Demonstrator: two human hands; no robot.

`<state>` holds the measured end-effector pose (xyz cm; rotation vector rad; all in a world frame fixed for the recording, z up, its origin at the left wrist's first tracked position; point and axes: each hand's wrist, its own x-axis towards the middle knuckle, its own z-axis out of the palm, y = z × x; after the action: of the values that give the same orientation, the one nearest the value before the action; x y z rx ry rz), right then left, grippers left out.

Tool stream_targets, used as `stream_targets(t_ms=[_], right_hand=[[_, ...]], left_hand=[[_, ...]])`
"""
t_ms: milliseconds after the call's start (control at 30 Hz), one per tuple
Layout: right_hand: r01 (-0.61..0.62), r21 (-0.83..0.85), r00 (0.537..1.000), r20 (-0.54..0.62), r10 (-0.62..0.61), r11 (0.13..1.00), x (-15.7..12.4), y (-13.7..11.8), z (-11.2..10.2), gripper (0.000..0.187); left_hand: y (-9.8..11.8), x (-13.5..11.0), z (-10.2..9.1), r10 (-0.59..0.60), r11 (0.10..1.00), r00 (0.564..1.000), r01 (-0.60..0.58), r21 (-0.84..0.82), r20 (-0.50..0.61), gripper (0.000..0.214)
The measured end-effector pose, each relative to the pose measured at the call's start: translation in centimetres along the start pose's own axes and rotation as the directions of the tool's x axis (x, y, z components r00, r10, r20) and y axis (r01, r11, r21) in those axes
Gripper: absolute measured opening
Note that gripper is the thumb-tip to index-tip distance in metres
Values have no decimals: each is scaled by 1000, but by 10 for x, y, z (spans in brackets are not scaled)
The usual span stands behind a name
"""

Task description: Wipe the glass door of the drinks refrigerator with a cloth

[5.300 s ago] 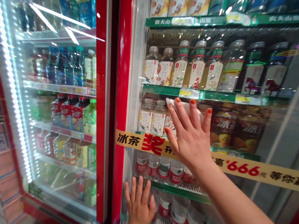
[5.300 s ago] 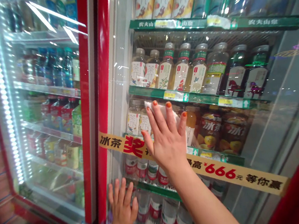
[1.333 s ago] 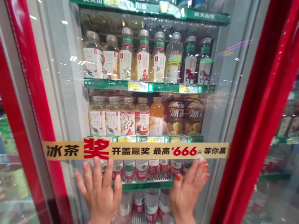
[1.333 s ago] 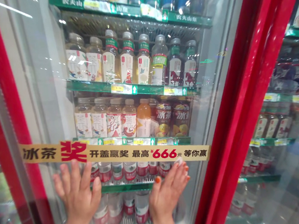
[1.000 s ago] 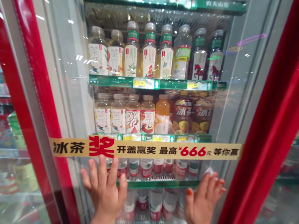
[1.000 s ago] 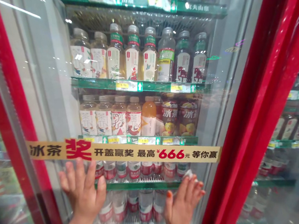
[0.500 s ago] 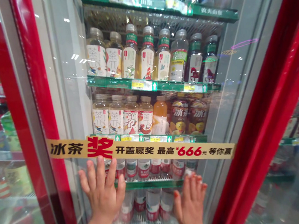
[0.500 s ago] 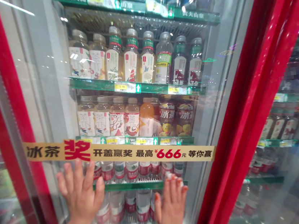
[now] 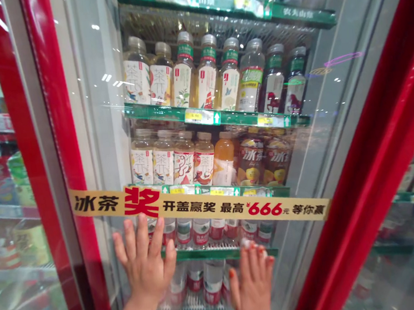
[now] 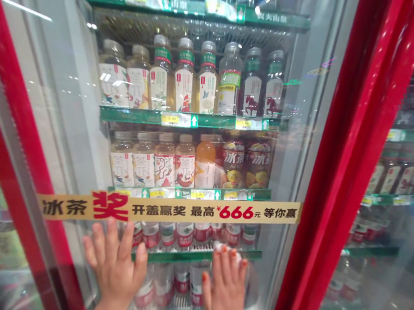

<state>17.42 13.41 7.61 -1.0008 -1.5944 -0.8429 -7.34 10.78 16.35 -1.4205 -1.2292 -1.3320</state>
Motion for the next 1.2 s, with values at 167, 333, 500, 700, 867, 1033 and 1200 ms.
stream_targets(t_ms=[167,333,500,700,867,1033,1200], right_hand=[[-498,55,849,-173,500,865,58,35,-5,72],[-58,54,998,-3,58,997,34,-41,8,79],[52,-5,999,-2,-52,999,-11,2,1,80],[-491,69,851,-179,495,869,55,50,-9,71],[42,59,999,-10,-42,997,42,-33,6,77],[50,-8,999,-9,-50,999,15,15,-1,80],[-499,78,838,-208,504,863,68,67,-14,70]], left_hand=[[0,0,0,-4,1000,1000,4,14,-6,83],[0,-1,1,-3,1000,1000,3,20,-6,81],[0,-2,1,-5,1000,1000,5,25,-5,82],[1,-2,2,-6,999,1000,7,42,-21,84],[0,-3,2,-23,999,1000,23,25,-10,83],[0,-5,3,-24,999,1000,24,33,-11,84],[0,-4,3,-15,999,1000,16,42,-19,84]])
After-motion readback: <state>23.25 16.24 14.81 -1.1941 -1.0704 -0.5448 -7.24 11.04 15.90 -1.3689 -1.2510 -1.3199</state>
